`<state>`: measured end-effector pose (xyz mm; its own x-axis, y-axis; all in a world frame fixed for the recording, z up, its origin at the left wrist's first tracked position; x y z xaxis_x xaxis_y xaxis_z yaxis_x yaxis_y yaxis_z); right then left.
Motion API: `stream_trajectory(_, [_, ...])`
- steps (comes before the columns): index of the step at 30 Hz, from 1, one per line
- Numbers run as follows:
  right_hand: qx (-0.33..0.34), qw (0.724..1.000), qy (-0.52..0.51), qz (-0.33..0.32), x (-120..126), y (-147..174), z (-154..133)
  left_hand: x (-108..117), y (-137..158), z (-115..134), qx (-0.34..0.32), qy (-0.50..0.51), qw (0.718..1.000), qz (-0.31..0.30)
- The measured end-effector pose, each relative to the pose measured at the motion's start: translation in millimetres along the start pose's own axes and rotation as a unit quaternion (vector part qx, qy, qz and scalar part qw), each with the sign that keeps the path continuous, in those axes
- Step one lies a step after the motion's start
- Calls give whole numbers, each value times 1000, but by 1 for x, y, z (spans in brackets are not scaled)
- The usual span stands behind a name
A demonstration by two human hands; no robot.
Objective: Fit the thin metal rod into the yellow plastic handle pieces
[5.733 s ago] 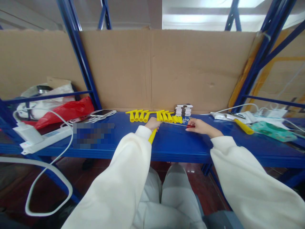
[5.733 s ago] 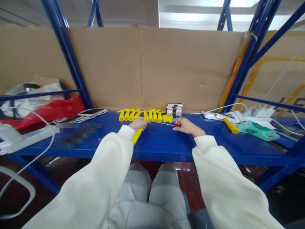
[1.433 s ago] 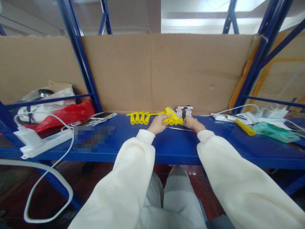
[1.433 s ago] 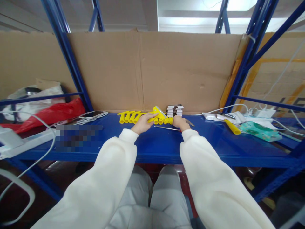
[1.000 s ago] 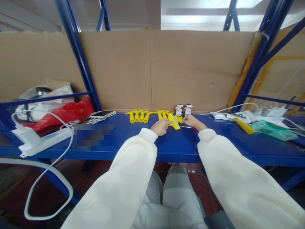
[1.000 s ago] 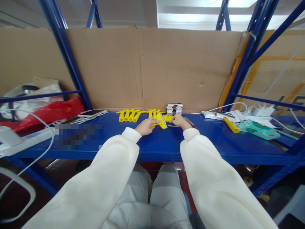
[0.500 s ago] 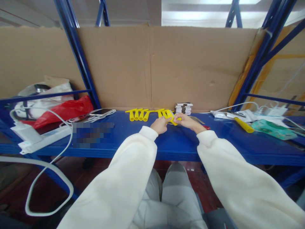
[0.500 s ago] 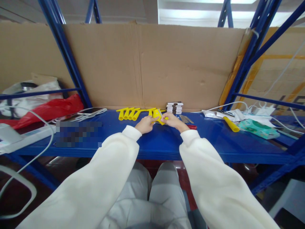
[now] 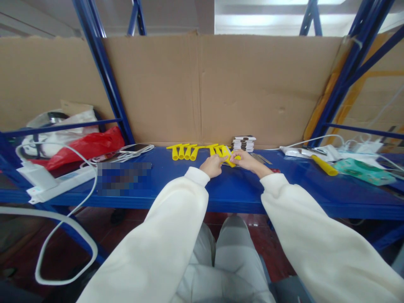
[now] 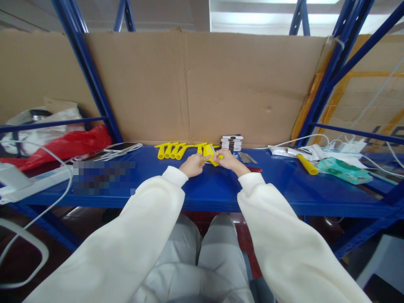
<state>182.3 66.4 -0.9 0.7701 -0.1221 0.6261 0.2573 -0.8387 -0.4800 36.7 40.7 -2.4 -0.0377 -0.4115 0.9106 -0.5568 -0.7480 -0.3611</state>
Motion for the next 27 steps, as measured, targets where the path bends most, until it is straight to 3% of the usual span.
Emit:
stream_trajectory(10, [55, 998, 0, -1, -1, -4, 7, -2, 0, 0, -9, -18, 1000, -24])
stream_trajectory(16, [-10, 994, -94, 58, 2, -2, 14, -1, 0, 0, -3, 2, 1000, -14])
stream_trajectory(21, [-107, 965, -215, 103, 5, 2, 11, 1, -1, -3, 15, 30, 999, 9])
stream_trajectory(27, [-205, 918, -339, -13, -4, 12, 0, 6, 0, -6, 27, 43, 998, 35])
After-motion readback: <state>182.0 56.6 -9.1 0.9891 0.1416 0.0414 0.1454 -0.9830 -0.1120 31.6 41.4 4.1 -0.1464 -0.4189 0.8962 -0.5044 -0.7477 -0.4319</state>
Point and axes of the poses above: each hand's wrist, its own y-axis away from the middle knuckle, its own x-axis out of the back of the hand, z = x × y, the point moved 5 cm from there along -y, towards the middle knuckle, and after that the axes turned 14 degrees about -y, right-handed, at the moved point
